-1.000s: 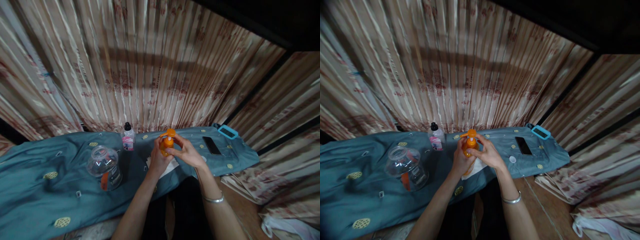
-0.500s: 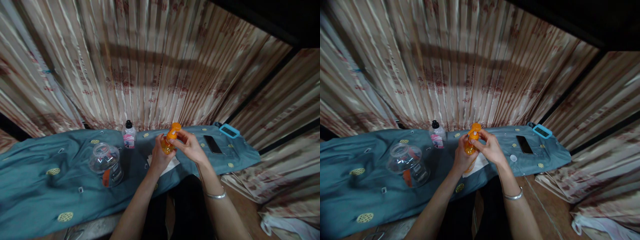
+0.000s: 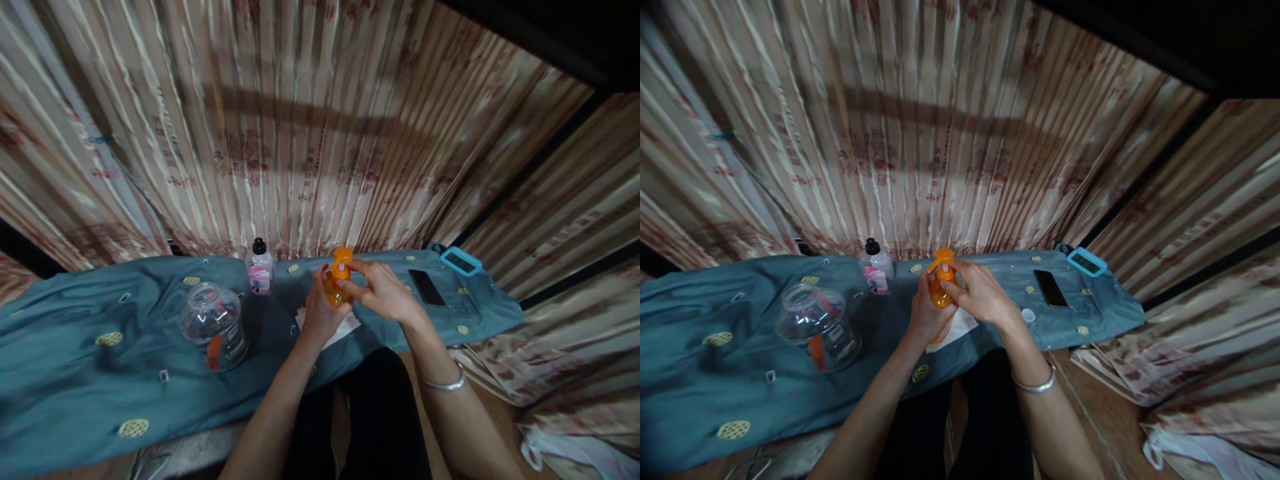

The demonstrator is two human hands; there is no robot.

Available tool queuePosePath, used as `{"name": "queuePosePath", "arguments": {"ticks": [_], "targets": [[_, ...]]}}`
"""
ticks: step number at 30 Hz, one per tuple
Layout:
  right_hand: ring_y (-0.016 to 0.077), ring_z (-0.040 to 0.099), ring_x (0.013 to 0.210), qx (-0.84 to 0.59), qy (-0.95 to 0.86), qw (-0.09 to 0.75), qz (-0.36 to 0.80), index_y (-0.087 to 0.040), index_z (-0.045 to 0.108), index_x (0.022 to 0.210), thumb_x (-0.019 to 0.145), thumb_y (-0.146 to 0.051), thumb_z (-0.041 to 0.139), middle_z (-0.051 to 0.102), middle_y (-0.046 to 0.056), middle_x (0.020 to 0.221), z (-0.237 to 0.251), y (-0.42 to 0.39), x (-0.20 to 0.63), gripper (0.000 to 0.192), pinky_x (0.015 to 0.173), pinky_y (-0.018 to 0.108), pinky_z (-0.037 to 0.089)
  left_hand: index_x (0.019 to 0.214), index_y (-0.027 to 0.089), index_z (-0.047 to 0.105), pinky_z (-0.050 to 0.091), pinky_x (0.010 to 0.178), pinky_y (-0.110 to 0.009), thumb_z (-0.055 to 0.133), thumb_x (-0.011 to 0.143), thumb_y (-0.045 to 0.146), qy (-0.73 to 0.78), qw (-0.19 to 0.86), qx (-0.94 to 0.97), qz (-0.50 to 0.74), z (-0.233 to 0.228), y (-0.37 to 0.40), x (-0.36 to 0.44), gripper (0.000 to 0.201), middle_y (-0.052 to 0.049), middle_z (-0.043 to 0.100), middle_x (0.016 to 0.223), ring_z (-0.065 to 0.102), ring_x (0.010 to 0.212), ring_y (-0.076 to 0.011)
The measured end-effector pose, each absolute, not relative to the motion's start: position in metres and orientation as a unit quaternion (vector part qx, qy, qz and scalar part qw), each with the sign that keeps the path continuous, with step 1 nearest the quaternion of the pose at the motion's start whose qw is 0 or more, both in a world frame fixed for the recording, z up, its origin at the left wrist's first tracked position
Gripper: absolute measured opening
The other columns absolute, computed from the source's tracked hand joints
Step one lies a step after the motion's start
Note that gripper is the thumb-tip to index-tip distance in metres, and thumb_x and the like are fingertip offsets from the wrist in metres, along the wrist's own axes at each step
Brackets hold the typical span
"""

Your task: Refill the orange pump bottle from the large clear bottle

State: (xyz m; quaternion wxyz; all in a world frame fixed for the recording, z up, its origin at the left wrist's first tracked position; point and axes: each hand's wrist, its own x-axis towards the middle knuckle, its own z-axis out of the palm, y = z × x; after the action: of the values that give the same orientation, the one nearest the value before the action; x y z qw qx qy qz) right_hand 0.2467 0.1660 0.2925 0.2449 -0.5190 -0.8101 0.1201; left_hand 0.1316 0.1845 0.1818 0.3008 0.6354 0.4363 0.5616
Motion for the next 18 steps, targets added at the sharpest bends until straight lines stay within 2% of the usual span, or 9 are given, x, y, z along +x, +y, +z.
{"name": "queuePosePath", "arguments": {"ticks": [4,9,14,18], "targets": [[0.0222,0.069,0.092,-0.514,-0.812,0.240,0.138,-0.022,0.067,0.111,0.087,-0.029,0.055,0.074,0.003,0.103,0.291,0.166,0.252,0.028,0.083,0.030,0.047,0.123,0.024,0.035,0.057,0.083,-0.036,0.074,0.067,0.016,0.427,0.294,0.641,0.566,0.183,0.184,0.131,0.069,-0.005,0.067,0.112,0.070,0.099,-0.0229],[0.0251,0.068,0.100,-0.513,-0.805,0.255,0.153,-0.023,0.066,0.114,0.088,-0.034,0.053,0.072,0.005,0.112,0.285,0.165,0.255,0.031,0.087,0.037,0.047,0.126,0.024,0.034,0.057,0.084,-0.035,0.074,0.067,0.015,0.427,0.289,0.642,0.567,0.185,0.184,0.131,0.072,-0.005,0.066,0.115,0.070,0.100,-0.0223],[0.0261,0.066,0.106,-0.502,-0.782,0.307,0.206,-0.020,0.064,0.117,0.087,-0.035,0.055,0.071,0.007,0.114,0.273,0.163,0.258,0.034,0.092,0.039,0.047,0.126,0.023,0.033,0.056,0.086,-0.037,0.071,0.068,0.015,0.420,0.290,0.646,0.568,0.184,0.183,0.132,0.070,-0.007,0.066,0.116,0.069,0.103,-0.0230],[0.0251,0.067,0.099,-0.500,-0.761,0.340,0.234,-0.018,0.061,0.121,0.086,-0.036,0.057,0.072,0.007,0.110,0.263,0.163,0.260,0.039,0.096,0.042,0.047,0.127,0.023,0.032,0.055,0.090,-0.039,0.070,0.067,0.013,0.418,0.295,0.644,0.568,0.184,0.183,0.131,0.071,-0.008,0.065,0.119,0.067,0.108,-0.0235]]}}
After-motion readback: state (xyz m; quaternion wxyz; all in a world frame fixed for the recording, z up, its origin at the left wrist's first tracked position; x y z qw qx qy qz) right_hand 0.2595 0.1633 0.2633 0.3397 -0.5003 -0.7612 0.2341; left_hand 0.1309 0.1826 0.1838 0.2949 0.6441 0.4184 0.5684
